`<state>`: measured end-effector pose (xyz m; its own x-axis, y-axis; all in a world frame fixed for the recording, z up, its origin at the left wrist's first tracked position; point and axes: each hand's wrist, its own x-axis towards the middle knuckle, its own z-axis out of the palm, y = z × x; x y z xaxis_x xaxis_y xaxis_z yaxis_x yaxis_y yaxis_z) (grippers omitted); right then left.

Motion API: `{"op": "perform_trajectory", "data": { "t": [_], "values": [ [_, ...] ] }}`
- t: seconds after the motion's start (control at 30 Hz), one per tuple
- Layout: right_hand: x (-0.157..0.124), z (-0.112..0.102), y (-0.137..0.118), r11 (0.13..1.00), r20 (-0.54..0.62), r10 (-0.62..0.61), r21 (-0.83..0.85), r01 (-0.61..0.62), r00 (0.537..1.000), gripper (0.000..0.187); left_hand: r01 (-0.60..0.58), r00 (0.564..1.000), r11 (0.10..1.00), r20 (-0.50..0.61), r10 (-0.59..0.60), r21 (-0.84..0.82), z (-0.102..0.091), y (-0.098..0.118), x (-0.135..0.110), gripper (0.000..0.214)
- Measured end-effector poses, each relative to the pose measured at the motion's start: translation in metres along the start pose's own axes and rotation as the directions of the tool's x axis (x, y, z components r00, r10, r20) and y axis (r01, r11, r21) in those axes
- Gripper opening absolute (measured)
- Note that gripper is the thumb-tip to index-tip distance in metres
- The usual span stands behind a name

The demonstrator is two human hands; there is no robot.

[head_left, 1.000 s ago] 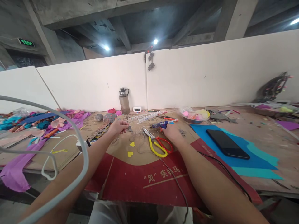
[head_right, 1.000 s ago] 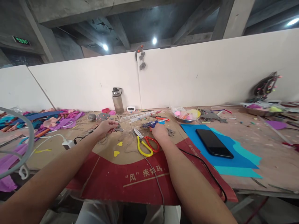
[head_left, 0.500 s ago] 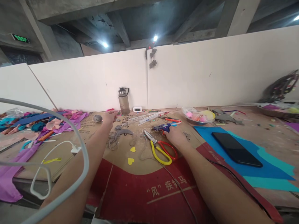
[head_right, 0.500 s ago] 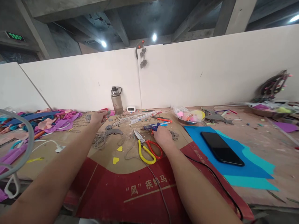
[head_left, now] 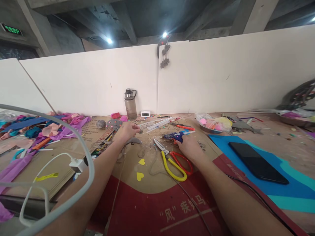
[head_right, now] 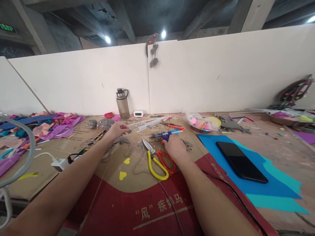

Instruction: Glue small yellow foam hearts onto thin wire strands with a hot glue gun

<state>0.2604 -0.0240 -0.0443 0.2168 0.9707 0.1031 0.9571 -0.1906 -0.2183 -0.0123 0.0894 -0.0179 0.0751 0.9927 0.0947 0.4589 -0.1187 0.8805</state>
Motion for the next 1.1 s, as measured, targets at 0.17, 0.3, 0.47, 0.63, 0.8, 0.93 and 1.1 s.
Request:
{"op": "perform_trajectory", "data": {
  "t": [0.17, 0.3, 0.47, 0.63, 0.8, 0.93, 1.1],
  "values": [
    [-0.002, -0.002, -0.003, 1.0, -0.004, 0.0, -0.022, 0.0, 1.0, 0.037, -0.049, 0.997, 0.991, -0.047, 0.055, 0.121, 0.01, -0.01, -0.001, 0.006],
    [-0.005, -0.008, -0.005, 0.998, -0.002, -0.002, -0.069, 0.002, 1.0, 0.034, -0.073, 0.994, 0.982, -0.071, 0.086, 0.175, 0.009, -0.012, -0.001, 0.008],
    [-0.01, -0.013, -0.007, 0.995, -0.128, -0.014, -0.105, 0.001, 0.992, 0.035, -0.082, 0.986, 0.973, -0.126, 0.112, 0.218, -0.003, -0.012, -0.005, 0.007],
    [-0.019, -0.013, -0.017, 0.96, -0.267, -0.204, 0.132, 0.246, 0.942, 0.024, -0.183, 0.95, 0.95, -0.202, 0.237, 0.253, -0.01, -0.009, -0.008, 0.007],
    [-0.039, -0.015, -0.035, 0.817, -0.333, -0.369, 0.329, 0.473, 0.868, 0.021, -0.286, 0.932, 0.945, -0.183, 0.313, 0.162, -0.001, 0.017, -0.024, 0.011],
    [-0.046, -0.016, -0.044, 0.74, -0.349, -0.435, 0.387, 0.55, 0.83, 0.022, -0.283, 0.951, 0.957, -0.114, 0.289, 0.067, 0.008, 0.047, -0.044, 0.021],
    [-0.048, -0.017, -0.05, 0.658, -0.349, -0.482, 0.462, 0.595, 0.804, 0.021, -0.33, 0.944, 0.942, 0.035, 0.328, 0.07, 0.008, 0.069, -0.059, 0.02]
  ]
}}
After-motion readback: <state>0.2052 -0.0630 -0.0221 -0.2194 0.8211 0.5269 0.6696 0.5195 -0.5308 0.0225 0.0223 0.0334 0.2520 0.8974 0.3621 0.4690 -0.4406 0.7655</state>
